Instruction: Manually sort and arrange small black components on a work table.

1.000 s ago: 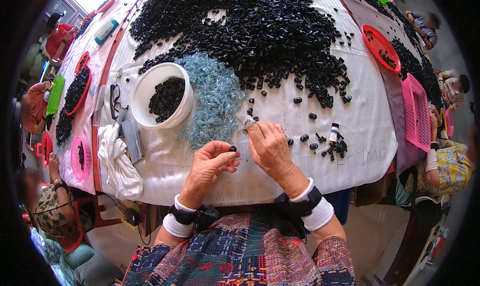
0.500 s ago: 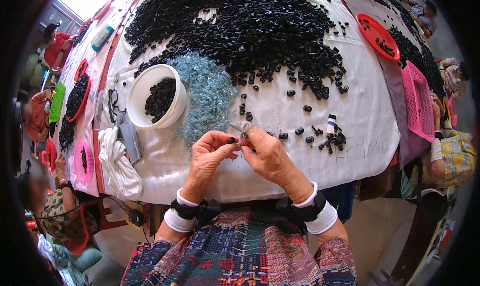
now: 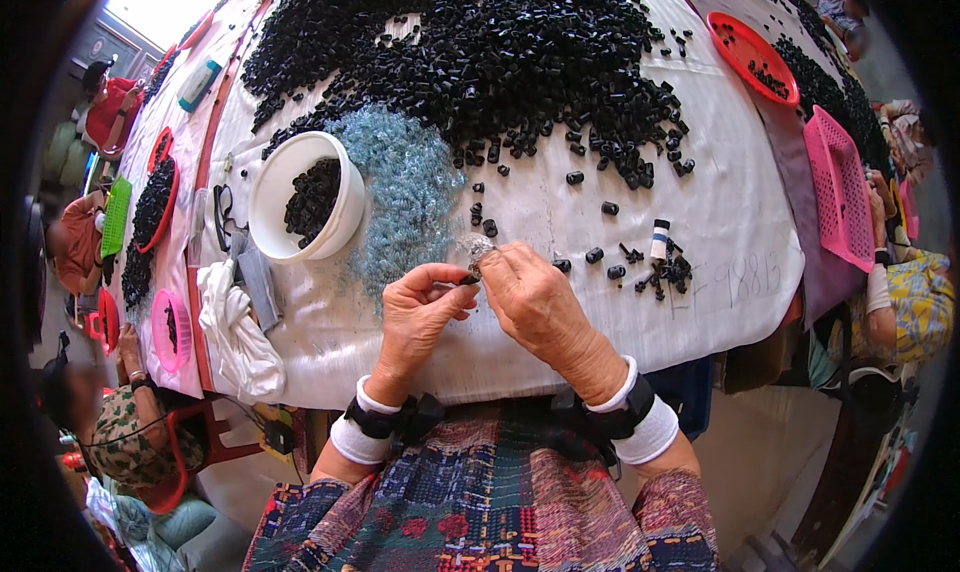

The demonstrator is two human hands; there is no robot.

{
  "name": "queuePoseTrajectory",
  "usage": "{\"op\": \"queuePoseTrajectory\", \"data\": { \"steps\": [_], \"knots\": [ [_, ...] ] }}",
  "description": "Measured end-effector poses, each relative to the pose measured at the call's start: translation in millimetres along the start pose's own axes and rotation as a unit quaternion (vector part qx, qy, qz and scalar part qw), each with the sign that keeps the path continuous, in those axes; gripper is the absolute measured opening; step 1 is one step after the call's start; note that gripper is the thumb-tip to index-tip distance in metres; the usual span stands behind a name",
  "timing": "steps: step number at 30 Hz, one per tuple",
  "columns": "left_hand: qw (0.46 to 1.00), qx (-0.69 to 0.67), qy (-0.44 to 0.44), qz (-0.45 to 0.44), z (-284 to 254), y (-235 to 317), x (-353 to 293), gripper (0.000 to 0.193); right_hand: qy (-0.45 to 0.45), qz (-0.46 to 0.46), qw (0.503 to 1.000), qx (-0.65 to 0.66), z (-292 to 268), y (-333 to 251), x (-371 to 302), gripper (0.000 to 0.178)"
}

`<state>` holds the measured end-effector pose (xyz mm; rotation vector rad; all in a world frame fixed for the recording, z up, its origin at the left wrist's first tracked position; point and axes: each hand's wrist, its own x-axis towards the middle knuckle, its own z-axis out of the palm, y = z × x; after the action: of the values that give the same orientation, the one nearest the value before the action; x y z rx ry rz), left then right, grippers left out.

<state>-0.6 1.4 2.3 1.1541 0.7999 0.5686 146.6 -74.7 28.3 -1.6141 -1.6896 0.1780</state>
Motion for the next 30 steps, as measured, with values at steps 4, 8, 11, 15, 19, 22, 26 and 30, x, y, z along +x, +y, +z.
{"op": "queuePoseTrajectory", "data": {
  "steps": [4, 8, 11, 15, 19, 22, 26, 30],
  "knots": [
    [0.99, 0.097, 0.021, 0.104, -1.6, -12.6, 1.1, 0.015, -0.042, -0.039, 0.997, -0.048, -0.1, -2.7, 0.6, 0.023],
    [0.985, 0.137, 0.005, 0.101, -3.2, -5.8, -1.2, 0.015, -0.025, -0.042, 0.999, -0.013, 3.4, 0.4, -0.9, 0.021],
    [0.999, 0.0, -0.042, -0.01, -6.2, -1.1, -1.4, 0.017, 0.04, 0.098, 0.98, 0.167, 6.0, -2.1, -4.4, 0.016],
    [0.989, -0.112, -0.066, -0.071, -5.5, -0.2, -5.9, 0.02, 0.075, 0.122, 0.972, 0.186, 10.7, -7.0, -10.5, 0.019],
    [0.985, -0.136, -0.069, -0.076, -5.7, -2.2, -5.7, 0.02, 0.104, 0.145, 0.962, 0.208, 14.5, -7.3, -14.0, 0.023],
    [0.986, -0.131, -0.065, -0.074, -5.1, -1.7, -5.7, 0.02, 0.096, 0.114, 0.975, 0.162, 13.8, -6.6, -15.0, 0.024],
    [0.984, -0.141, -0.067, -0.08, -5.1, -3.9, -4.6, 0.02, 0.161, 0.17, 0.947, 0.218, 18.2, -9.0, -17.8, 0.025],
    [0.985, -0.144, -0.058, -0.072, -6.8, -4.3, -5.0, 0.019, 0.103, 0.111, 0.977, 0.149, 14.0, -6.0, -15.5, 0.027]
  ]
}}
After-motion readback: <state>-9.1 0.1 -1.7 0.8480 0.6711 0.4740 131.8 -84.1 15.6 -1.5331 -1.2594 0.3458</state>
